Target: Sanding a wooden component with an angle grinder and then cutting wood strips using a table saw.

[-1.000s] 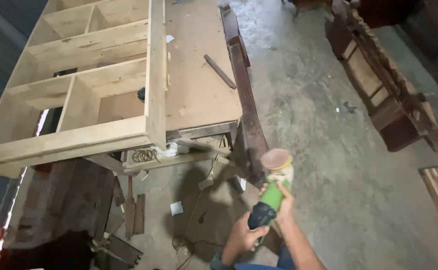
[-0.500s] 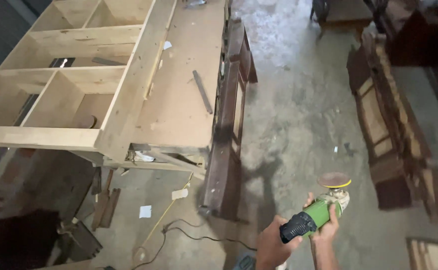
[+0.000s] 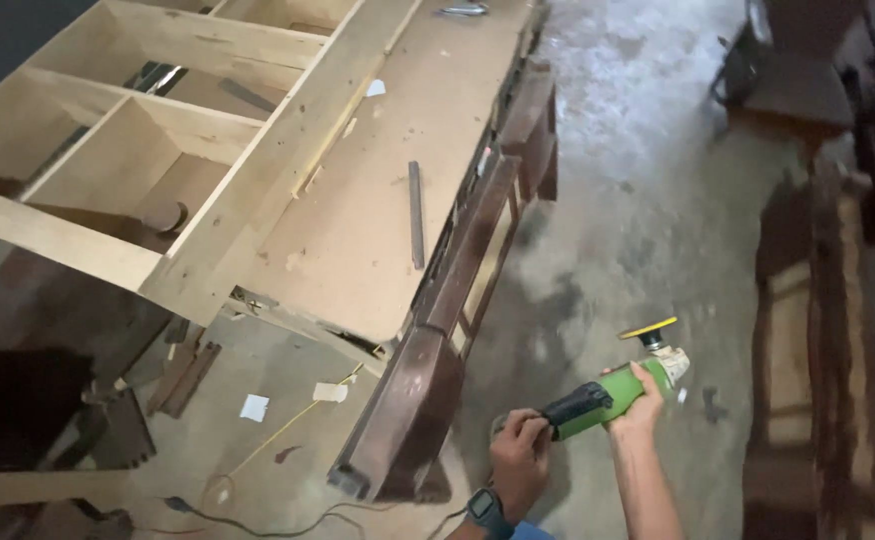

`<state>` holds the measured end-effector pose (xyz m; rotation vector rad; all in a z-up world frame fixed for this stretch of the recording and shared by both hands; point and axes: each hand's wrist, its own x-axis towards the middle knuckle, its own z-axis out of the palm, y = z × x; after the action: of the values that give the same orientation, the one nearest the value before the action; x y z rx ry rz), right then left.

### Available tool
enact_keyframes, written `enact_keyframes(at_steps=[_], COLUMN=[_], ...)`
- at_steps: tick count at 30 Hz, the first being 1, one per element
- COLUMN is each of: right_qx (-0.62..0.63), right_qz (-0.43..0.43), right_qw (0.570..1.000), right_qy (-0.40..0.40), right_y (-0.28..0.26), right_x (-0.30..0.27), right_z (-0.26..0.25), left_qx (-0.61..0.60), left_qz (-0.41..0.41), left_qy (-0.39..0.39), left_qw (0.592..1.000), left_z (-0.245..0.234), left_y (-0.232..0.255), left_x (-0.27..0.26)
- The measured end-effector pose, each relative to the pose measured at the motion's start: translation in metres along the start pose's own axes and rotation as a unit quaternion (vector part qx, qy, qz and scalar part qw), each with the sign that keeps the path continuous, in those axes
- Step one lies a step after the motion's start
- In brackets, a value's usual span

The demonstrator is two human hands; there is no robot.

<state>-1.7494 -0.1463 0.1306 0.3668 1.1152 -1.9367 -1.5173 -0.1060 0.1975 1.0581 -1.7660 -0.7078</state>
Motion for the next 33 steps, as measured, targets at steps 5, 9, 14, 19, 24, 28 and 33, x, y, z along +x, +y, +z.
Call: enact_keyframes(at_steps=[5,9,14,19,24,28,33], right_qx=[-0.112,-0.125,-0.271,-0.536,-0.534,-0.602,-0.563], right_qz=[0.043,0.043,0.049,-0.048,-0.136,-0.119,-0.07], right_qw=[0.992,0.991,0.961,0.828,0.79,0.745,0.791], right_qy=[-0.028,0.032,0.02,-0.159,-0.267,-0.26,-0.231], right_y=[-0.007,-0.003,-0.002,0.001,0.062,0.081,0.095], right_x=[0.089,0.105,0.133,0.168,0.277,0.308,0.336], right_z=[0.116,0.194,0.296,0.386,0.444,0.495,0.514], left_qx=[0.039,0.075,0.059,0.279,0.37,0.397,0.398], left_qz=[0.024,0.001,-0.037,-0.427,-0.447,-0.505,-0.548], left_qy=[0.065,0.084,0.128,0.201,0.103,0.051,0.085], left_qw=[0.997,0.994,0.989,0.836,0.808,0.765,0.731], left_z=[0.046,0.059,0.066,0.064,0.059,0.06,0.034], left_y=[-0.026,-0.042,-0.074,-0.234,-0.312,-0.328,-0.293], left_x=[0.108,0.156,0.215,0.251,0.313,0.326,0.3])
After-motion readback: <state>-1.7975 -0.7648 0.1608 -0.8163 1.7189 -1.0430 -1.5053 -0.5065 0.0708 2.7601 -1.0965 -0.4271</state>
